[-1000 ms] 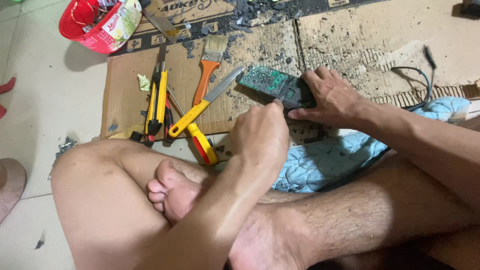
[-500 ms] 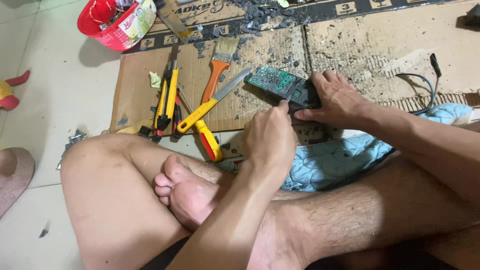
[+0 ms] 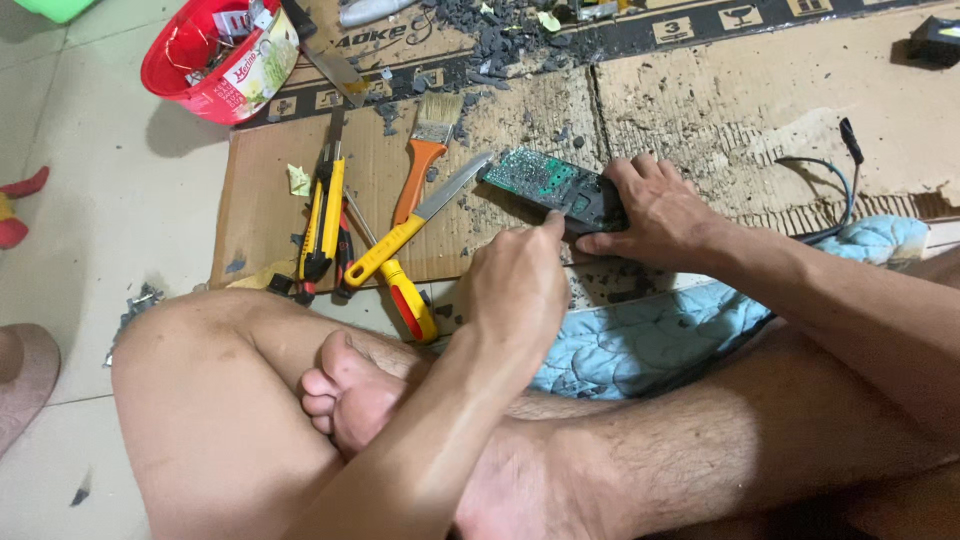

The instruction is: The person sits on the floor and uses a small metal tool to scrape the surface of a green circuit board. They hold the board steady with one hand while scraping with the other, creating debris on the cardboard below.

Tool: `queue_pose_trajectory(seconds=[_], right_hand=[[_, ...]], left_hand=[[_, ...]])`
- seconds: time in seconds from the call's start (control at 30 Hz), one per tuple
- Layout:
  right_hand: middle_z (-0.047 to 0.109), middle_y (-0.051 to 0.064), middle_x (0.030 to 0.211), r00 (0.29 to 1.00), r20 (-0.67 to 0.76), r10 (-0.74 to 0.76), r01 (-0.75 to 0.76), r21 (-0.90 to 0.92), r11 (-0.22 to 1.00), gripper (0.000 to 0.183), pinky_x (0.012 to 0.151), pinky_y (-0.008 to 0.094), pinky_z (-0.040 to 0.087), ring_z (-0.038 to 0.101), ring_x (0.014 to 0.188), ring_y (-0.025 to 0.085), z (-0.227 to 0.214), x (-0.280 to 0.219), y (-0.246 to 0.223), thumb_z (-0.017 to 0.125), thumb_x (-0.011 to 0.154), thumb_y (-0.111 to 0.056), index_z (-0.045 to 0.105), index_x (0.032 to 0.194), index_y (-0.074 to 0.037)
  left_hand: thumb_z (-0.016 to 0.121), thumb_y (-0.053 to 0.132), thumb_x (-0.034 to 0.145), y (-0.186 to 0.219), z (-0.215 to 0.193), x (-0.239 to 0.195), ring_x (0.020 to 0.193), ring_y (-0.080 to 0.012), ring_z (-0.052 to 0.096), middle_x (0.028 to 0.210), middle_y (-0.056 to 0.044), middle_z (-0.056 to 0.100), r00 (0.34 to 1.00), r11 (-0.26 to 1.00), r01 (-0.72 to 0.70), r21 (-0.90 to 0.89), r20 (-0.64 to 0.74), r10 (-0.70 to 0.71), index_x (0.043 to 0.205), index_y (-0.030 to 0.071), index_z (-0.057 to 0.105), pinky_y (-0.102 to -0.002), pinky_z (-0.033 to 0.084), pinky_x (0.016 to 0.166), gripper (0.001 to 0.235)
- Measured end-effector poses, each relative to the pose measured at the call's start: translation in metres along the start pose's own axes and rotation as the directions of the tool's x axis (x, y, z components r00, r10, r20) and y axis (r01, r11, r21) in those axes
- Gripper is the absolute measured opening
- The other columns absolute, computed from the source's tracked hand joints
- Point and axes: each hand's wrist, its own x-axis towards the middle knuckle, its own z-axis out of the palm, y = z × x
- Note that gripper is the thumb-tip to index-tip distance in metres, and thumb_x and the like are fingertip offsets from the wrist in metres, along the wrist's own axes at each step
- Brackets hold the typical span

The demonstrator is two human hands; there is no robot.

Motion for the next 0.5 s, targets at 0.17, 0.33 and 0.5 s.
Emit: queue_pose_trajectory(seconds=[0.17, 0.33, 0.5], right_hand=[[0.049, 0.013, 0.123, 1.000, 0.010, 0.006, -0.006, 0.004, 1.000, 0.093, 0.094, 0.056, 0.048, 0.050, 0.123, 0.037, 0.004, 0.001, 0.003, 0.080, 0.070, -0.071, 0.046, 0.135, -0.015], [0.048, 0.013, 0.122, 1.000, 0.017, -0.008, 0.008, -0.010, 1.000, 0.094, 0.093, 0.055, 0.049, 0.051, 0.121, 0.037, 0.009, 0.010, 0.011, 0.079, 0.069, -0.073, 0.045, 0.135, -0.015], [0.048, 0.011, 0.124, 1.000, 0.002, -0.015, 0.015, -0.013, 1.000, 0.097, 0.094, 0.056, 0.050, 0.050, 0.123, 0.035, 0.008, 0.009, 0.010, 0.079, 0.066, -0.075, 0.045, 0.136, -0.016]], left_hand=[[0.049, -0.005, 0.097, -0.018, 0.011, 0.015, 0.081, -0.0394, 0.075, 0.087, -0.028, 0.072, 0.999, 0.996, -0.033, -0.079, -0.017, 0.031, 0.132, -0.007, 0.062, -0.056, 0.062, 0.072, 0.037], [0.051, 0.004, 0.098, -0.017, 0.025, 0.044, 0.096, -0.0387, 0.074, 0.098, -0.025, 0.074, 0.997, 0.996, 0.060, -0.063, 0.053, -0.056, 0.137, 0.000, 0.059, -0.055, 0.063, 0.074, 0.041], [0.049, 0.018, 0.096, 0.002, 0.013, 0.048, 0.122, -0.0391, 0.064, 0.126, -0.019, 0.069, 0.949, 0.974, 0.226, 0.008, 0.225, -0.222, 0.148, 0.021, 0.053, -0.059, 0.053, 0.098, 0.052]])
